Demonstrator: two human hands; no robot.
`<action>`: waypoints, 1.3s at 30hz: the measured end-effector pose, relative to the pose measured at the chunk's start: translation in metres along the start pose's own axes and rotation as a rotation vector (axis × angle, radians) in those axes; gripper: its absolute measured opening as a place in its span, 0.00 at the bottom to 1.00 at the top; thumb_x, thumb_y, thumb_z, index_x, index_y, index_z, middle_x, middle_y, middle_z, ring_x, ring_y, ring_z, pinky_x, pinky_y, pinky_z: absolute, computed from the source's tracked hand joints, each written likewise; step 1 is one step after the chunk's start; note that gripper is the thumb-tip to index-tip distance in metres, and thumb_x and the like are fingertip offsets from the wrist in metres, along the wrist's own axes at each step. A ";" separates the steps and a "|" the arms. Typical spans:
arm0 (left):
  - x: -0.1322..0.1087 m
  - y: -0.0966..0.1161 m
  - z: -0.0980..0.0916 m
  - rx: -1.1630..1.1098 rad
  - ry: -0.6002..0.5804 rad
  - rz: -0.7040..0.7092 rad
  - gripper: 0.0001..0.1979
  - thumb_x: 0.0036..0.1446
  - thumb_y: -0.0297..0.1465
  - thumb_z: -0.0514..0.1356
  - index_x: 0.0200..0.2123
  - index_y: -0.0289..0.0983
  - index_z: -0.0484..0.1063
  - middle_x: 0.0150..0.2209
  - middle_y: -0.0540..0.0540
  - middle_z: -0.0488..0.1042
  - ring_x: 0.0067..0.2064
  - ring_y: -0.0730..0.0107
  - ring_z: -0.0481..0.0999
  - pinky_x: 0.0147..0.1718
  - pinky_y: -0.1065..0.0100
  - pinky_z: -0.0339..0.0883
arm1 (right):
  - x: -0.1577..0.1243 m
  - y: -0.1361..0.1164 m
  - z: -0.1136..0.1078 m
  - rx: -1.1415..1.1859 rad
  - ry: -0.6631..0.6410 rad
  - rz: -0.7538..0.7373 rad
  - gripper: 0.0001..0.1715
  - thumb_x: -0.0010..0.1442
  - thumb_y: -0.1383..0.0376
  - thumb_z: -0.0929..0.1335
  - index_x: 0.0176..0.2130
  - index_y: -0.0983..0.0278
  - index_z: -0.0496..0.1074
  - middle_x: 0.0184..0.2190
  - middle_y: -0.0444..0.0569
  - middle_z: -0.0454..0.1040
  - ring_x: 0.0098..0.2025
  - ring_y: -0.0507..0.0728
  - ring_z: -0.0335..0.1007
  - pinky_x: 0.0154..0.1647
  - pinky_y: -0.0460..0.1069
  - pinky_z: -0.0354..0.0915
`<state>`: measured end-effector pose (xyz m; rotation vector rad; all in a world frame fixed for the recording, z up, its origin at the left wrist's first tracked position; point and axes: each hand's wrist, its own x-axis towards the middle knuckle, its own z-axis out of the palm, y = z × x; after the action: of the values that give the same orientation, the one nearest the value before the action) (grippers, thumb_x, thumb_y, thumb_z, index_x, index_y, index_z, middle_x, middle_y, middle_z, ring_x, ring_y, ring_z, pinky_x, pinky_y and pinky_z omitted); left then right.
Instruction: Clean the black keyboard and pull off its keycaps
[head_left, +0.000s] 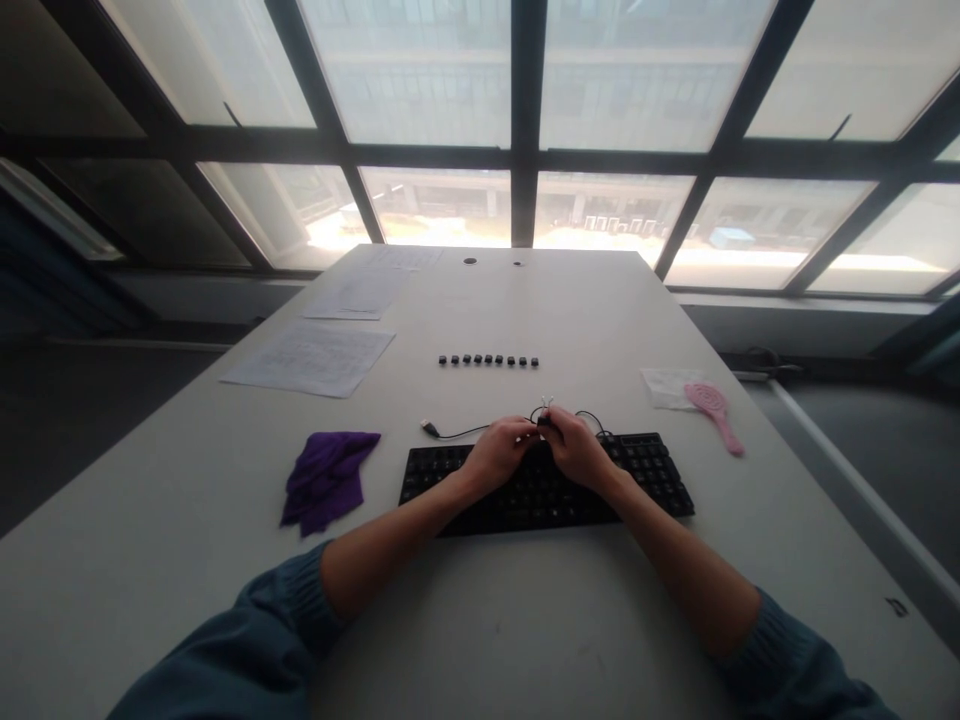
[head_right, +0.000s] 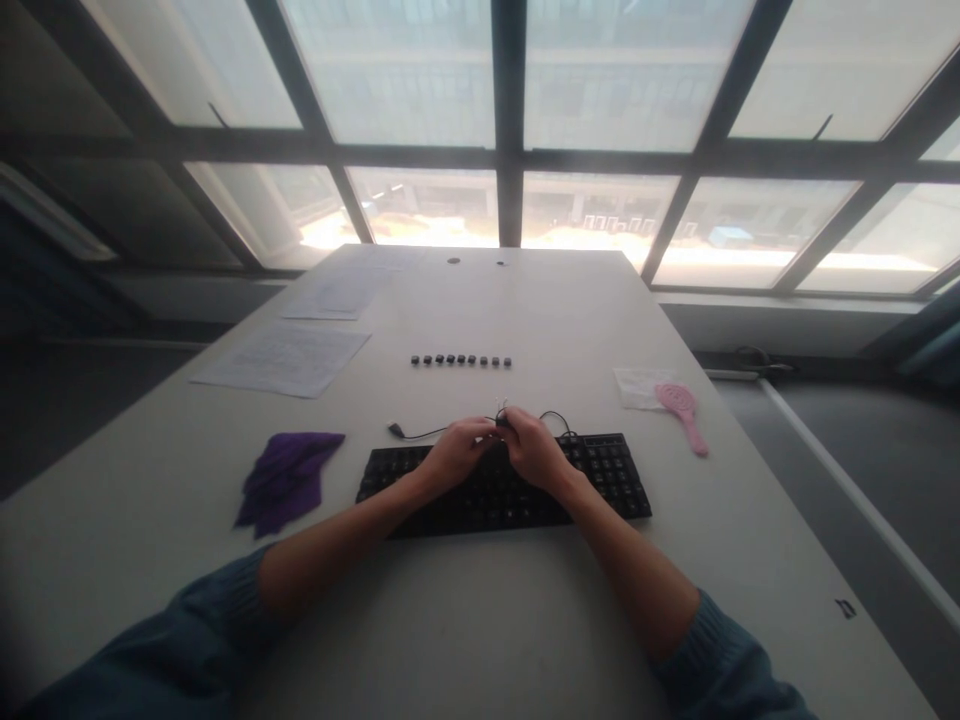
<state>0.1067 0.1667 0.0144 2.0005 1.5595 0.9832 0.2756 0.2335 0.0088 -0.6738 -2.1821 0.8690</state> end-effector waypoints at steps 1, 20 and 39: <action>0.000 0.000 0.000 0.008 0.001 0.008 0.08 0.65 0.29 0.59 0.35 0.38 0.78 0.37 0.47 0.79 0.39 0.64 0.77 0.41 0.65 0.68 | -0.002 -0.001 0.000 0.000 -0.001 -0.010 0.09 0.66 0.67 0.63 0.32 0.60 0.63 0.30 0.46 0.69 0.32 0.56 0.64 0.35 0.49 0.59; -0.002 -0.003 0.009 0.230 -0.042 0.059 0.04 0.62 0.26 0.61 0.37 0.38 0.77 0.39 0.46 0.76 0.43 0.61 0.73 0.46 0.63 0.68 | -0.014 0.003 0.003 0.003 0.082 -0.080 0.08 0.68 0.67 0.63 0.34 0.60 0.65 0.32 0.47 0.68 0.34 0.56 0.66 0.36 0.49 0.62; -0.008 0.007 0.010 0.180 0.090 0.152 0.11 0.65 0.27 0.59 0.50 0.40 0.71 0.45 0.44 0.73 0.48 0.61 0.72 0.48 0.61 0.71 | -0.017 0.004 0.003 0.025 0.295 -0.045 0.06 0.68 0.65 0.63 0.36 0.61 0.67 0.28 0.45 0.70 0.31 0.55 0.68 0.37 0.50 0.65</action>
<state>0.1175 0.1582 0.0109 2.2551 1.6129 1.0361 0.2847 0.2237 -0.0026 -0.6906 -1.9120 0.7225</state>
